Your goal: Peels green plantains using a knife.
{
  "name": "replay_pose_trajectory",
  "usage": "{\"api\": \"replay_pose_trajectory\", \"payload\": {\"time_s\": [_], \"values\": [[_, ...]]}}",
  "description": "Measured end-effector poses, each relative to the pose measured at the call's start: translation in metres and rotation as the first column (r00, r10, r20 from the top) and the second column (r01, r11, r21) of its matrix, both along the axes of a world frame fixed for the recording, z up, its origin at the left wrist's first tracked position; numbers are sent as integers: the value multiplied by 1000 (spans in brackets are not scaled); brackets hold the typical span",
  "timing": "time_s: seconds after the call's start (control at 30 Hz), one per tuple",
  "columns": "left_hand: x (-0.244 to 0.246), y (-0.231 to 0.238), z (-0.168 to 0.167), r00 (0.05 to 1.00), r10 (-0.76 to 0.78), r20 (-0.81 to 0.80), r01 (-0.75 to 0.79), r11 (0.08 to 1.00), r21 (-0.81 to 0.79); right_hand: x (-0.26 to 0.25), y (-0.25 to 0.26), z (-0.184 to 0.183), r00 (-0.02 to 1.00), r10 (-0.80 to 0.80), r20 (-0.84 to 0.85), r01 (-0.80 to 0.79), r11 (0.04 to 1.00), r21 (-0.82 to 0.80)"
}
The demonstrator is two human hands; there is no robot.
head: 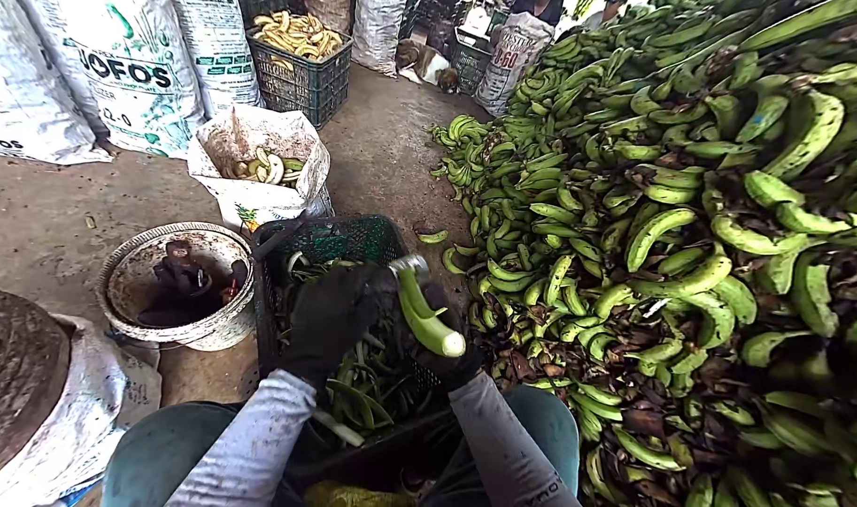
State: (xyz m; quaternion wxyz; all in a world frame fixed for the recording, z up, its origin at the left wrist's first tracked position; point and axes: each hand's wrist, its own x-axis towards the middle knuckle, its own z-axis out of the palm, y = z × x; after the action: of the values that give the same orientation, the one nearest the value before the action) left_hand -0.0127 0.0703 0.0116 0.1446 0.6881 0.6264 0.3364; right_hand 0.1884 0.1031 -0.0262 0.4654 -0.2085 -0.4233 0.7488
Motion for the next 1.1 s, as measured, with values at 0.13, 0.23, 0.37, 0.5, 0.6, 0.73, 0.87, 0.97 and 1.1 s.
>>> {"api": "replay_pose_trajectory", "payload": {"time_s": [0.13,0.23,0.37,0.5,0.6,0.73,0.87,0.97,1.1], "values": [[-20,8,5,979,144,147,-140,990,-32,1,-7,7,996,-60,63,61,998,-11],[-1,-17,11,934,-73,351,110,990,-87,5,11,18,900,-424,102,394,890,229],[27,-48,10,925,-230,301,261,963,-67,4,29,48,650,-736,190,671,673,312],[22,-31,3,967,-161,199,168,986,-15,6,22,41,864,-464,193,414,875,250],[5,-9,4,996,10,93,-4,998,-66,2,10,25,997,57,43,-58,998,14],[-10,4,6,979,150,136,-137,985,-101,1,-7,34,975,31,221,-53,994,95],[7,-15,8,953,19,303,5,997,-77,-1,15,33,926,-340,162,303,928,217],[30,-31,-1,964,-52,260,46,998,30,-12,33,50,834,-551,-10,546,823,153],[42,-40,-2,985,27,170,-55,985,161,-24,30,71,737,-673,-59,675,737,27]]}}
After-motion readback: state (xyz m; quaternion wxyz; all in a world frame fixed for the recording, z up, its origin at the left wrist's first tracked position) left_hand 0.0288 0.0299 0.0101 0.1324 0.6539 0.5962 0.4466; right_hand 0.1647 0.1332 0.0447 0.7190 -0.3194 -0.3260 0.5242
